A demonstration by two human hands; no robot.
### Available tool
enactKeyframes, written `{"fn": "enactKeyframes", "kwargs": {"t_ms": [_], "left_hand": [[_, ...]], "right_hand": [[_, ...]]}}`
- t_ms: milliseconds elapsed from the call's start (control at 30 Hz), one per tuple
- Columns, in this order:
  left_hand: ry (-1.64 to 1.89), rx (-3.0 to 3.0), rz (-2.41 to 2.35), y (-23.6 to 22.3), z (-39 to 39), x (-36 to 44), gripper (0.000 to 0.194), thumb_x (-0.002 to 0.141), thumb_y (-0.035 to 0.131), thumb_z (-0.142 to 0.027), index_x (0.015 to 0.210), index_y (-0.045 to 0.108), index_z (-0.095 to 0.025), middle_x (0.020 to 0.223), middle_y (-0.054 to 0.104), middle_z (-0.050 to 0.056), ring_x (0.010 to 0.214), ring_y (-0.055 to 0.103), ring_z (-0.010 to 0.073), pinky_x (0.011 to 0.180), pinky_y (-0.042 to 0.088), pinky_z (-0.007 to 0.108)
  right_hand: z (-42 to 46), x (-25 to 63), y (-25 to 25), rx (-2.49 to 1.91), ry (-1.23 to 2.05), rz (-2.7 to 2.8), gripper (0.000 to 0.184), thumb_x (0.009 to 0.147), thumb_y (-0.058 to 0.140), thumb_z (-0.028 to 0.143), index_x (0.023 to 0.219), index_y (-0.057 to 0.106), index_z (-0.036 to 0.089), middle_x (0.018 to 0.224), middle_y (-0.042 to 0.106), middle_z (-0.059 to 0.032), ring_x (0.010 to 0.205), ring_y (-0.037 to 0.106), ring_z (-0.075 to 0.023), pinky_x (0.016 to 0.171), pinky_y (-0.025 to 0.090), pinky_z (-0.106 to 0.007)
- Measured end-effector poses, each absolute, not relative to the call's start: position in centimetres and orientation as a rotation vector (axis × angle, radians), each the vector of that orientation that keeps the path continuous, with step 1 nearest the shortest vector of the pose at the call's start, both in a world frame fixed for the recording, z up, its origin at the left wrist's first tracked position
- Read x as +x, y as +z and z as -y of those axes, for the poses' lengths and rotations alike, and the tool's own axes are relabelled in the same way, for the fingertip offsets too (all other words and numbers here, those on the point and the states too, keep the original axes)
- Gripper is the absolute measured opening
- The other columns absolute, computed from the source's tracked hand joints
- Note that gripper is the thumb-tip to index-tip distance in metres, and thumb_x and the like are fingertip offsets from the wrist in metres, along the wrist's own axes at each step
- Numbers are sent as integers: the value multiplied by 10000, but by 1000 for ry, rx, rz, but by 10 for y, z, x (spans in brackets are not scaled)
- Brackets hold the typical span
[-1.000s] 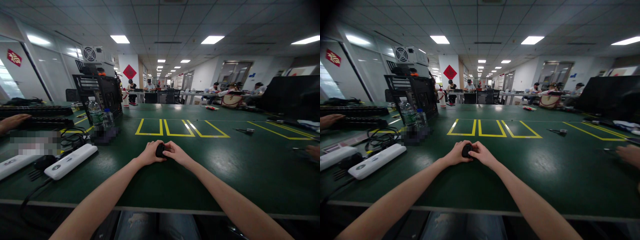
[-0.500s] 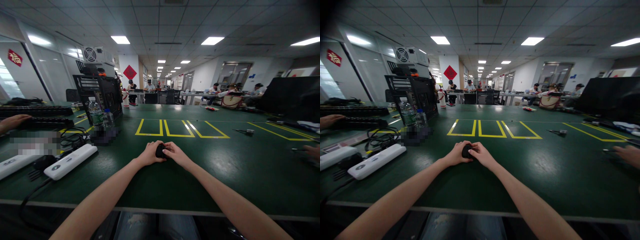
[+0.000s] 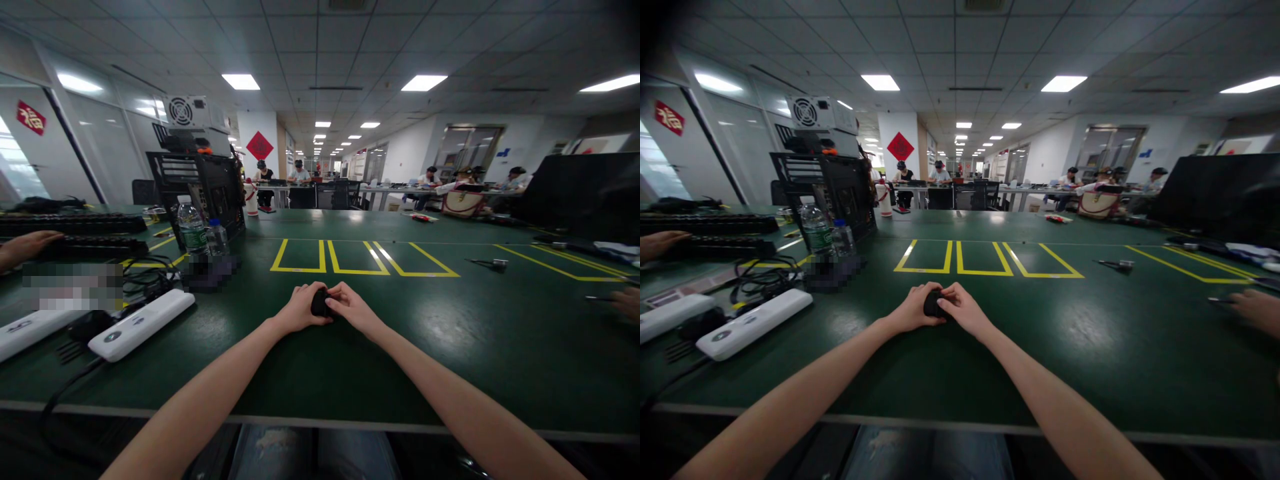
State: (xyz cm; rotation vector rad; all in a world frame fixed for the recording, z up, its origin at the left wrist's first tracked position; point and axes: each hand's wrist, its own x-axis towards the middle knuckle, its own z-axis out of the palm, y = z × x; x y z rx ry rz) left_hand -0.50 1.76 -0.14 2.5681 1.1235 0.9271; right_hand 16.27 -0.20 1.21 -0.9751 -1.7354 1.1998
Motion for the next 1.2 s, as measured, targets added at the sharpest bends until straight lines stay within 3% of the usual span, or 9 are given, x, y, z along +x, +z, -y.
{"fn": "enactKeyframes", "kwargs": {"t_ms": [167, 367, 533, 800, 967, 1200], "left_hand": [[918, 2562, -1119, -1, -18, -5, 608, 556, 671, -407, 1060, 382, -232, 978, 512, 26, 903, 478, 221, 818, 307, 360], [913, 2548, -1136, 1, -15, -4, 595, 556, 675, -390, 1054, 389, -234, 982, 516, 23, 907, 485, 227, 812, 310, 363], [895, 2551, -1134, 1, -16, -4, 617, 552, 678, -393, 1069, 378, -240, 1004, 513, 25, 923, 480, 230, 821, 305, 361], [929, 2584, -1121, -3, -19, -4, 612, 552, 677, -402, 1057, 380, -227, 992, 511, 22, 902, 483, 222, 811, 311, 351], [923, 2566, -1143, -2, -18, -3, 620, 548, 682, -393, 1063, 378, -232, 994, 514, 19, 903, 486, 225, 807, 313, 351], [906, 2563, -1117, 0, -17, -4, 624, 555, 673, -408, 1075, 374, -235, 1010, 510, 27, 921, 481, 232, 824, 309, 365]], "right_hand": [[-4, 164, 7, -1080, 1226, 1710, 310, 724, 541, 339, 975, 466, 173, 1003, 532, -65, 949, 514, -182, 858, 396, -389], [1, 168, 12, -927, 1254, 1786, 287, 679, 602, 263, 915, 454, 197, 988, 524, -25, 963, 514, -179, 853, 414, -376], [1, 166, 10, -959, 1197, 1770, 208, 740, 518, 336, 889, 459, 204, 948, 531, -24, 917, 523, -169, 817, 432, -379], [-4, 163, 6, -1040, 1242, 1706, 307, 716, 547, 329, 965, 466, 168, 997, 528, -64, 954, 513, -189, 852, 395, -398], [1, 167, 11, -931, 1271, 1780, 314, 675, 602, 282, 942, 459, 198, 1001, 519, -36, 955, 516, -186, 836, 413, -385], [2, 164, 9, -982, 1196, 1746, 210, 739, 517, 331, 896, 459, 203, 938, 523, -24, 897, 529, -168, 806, 431, -376]]}}
